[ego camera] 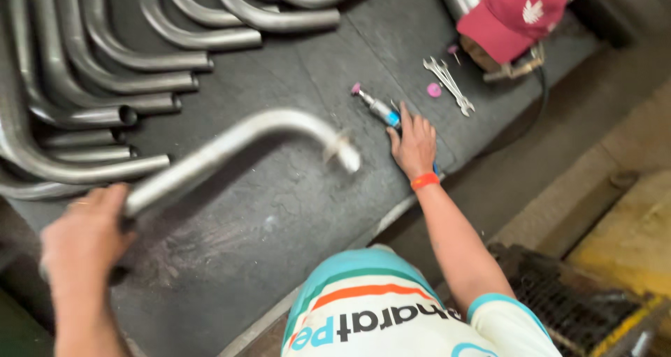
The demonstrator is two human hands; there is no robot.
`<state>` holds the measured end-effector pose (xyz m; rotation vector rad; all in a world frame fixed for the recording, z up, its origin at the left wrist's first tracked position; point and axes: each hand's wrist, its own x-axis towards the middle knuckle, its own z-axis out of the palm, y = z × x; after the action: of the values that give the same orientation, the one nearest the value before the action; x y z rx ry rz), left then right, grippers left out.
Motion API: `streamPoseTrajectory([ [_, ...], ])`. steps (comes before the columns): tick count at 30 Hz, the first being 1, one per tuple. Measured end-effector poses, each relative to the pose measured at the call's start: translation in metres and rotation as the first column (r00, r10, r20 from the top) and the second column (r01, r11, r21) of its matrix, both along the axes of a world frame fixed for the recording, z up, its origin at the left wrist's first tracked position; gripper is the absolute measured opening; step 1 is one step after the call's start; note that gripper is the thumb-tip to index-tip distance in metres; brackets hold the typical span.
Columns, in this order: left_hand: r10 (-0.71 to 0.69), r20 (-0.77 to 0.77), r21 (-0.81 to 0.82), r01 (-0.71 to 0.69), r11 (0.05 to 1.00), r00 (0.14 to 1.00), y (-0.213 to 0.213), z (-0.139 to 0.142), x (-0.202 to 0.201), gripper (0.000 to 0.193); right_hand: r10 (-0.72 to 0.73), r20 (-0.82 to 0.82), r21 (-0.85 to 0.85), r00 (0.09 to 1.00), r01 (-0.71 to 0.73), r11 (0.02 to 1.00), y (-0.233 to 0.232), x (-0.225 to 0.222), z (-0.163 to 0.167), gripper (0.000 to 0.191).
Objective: The person holds a bent metal tube on the workbench and uses a pneumatic die grinder to grind the cut end of the tube, rotating the tube to cover the edge. They place the finished tube on the bench, take another bent tube from a wire basket, and grind its end the same way.
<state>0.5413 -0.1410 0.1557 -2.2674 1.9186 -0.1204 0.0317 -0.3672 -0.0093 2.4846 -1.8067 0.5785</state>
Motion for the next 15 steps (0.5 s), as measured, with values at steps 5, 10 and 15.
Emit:
streamPoseTrajectory([
  [5,-0.111,0.115,0.115,0.097,0.989,0.987,0.001,-0.029,-0.050,0.034,-0.071,0.031,0.110,0.997,0.067,0.992,0.032,-0.031,0.022,0.070],
  [10,-0.050,0.029,0.171,0.045,0.984,0.998,-0.017,-0.020,-0.086,0.049,-0.120,0.039,0.172,0.992,0.112,0.979,0.073,-0.054,0.034,0.063],
  [15,-0.020,-0.042,0.239,0.030,0.971,0.999,-0.049,-0.025,-0.117,0.064,-0.215,0.096,0.305,0.972,0.177,0.936,0.097,-0.066,0.034,0.058],
])
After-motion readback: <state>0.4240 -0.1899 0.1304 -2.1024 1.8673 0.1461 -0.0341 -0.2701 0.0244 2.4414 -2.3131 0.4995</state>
